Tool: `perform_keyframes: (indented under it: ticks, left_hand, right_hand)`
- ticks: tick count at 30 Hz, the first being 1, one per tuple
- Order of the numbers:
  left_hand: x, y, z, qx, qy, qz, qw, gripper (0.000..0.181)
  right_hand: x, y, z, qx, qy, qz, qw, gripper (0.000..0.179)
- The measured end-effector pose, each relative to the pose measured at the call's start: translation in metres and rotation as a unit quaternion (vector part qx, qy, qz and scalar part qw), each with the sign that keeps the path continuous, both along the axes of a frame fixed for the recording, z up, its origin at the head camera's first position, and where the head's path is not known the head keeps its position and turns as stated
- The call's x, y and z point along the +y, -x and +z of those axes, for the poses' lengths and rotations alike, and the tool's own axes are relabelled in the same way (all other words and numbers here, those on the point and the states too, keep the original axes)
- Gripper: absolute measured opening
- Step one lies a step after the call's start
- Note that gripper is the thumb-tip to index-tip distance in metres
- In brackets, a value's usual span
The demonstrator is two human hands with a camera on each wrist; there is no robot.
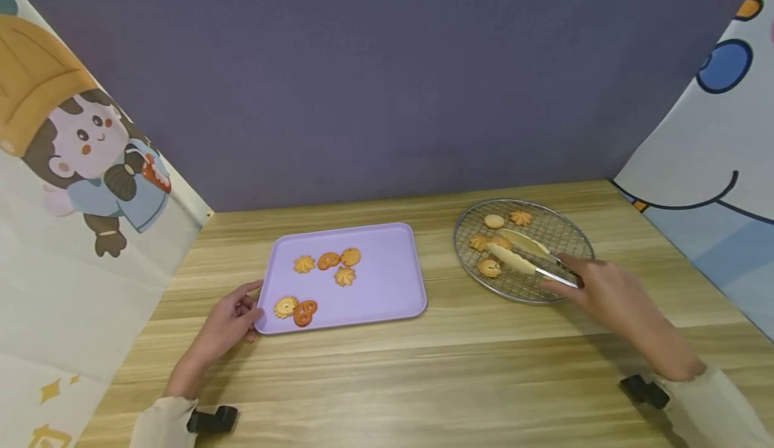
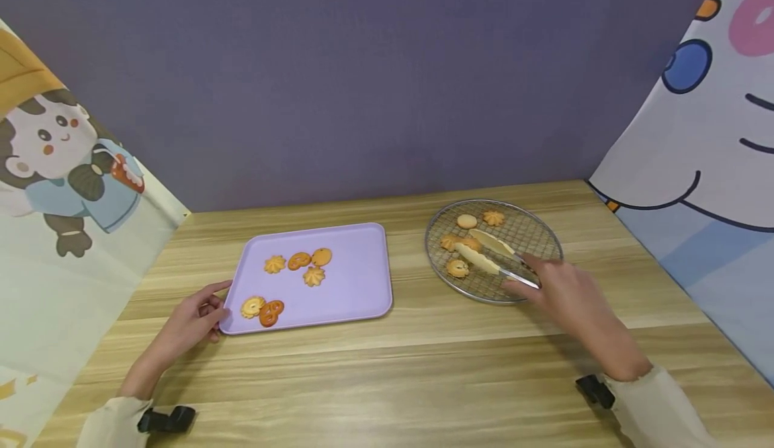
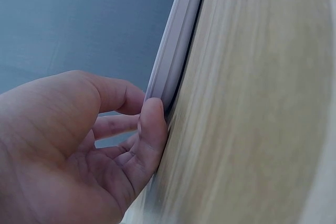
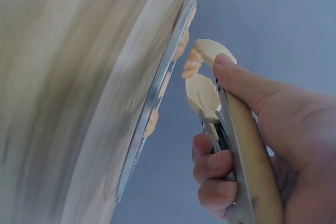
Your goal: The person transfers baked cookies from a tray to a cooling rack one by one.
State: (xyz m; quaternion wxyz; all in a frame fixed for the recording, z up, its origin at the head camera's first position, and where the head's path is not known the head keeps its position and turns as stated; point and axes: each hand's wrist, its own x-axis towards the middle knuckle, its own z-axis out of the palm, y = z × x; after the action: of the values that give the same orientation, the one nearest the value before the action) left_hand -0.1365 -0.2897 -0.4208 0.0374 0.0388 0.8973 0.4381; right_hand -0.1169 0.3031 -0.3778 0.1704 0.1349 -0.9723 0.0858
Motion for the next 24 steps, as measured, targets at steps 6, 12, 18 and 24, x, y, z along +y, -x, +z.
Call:
perform_keyframes:
  ticks: [6, 12, 18, 24]
  left_hand:
    - [0.000, 0.001, -0.001, 0.002, 0.000, 0.004, 1.0000, 0.051]
    - [0.002, 0.001, 0.000, -0.005, 0.000, 0.007, 1.0000, 0.051]
    - [0.003, 0.001, 0.001, -0.005, 0.000, 0.004, 1.0000, 0.051]
    - [0.002, 0.000, 0.002, -0.007, 0.001, 0.005, 1.0000, 0.052]
  right_hand:
    - [0.011, 0.002, -0.002, -0.042, -0.001, -0.020, 0.9989, 0.062]
    - [0.016, 0.004, -0.005, -0.025, -0.015, -0.018, 0.9994, 0.061]
    - [0.017, 0.004, -0.009, -0.020, -0.022, -0.020, 0.9994, 0.060]
    - [0.015, 0.004, -0.008, -0.039, -0.013, -0.039, 0.9984, 0.069]
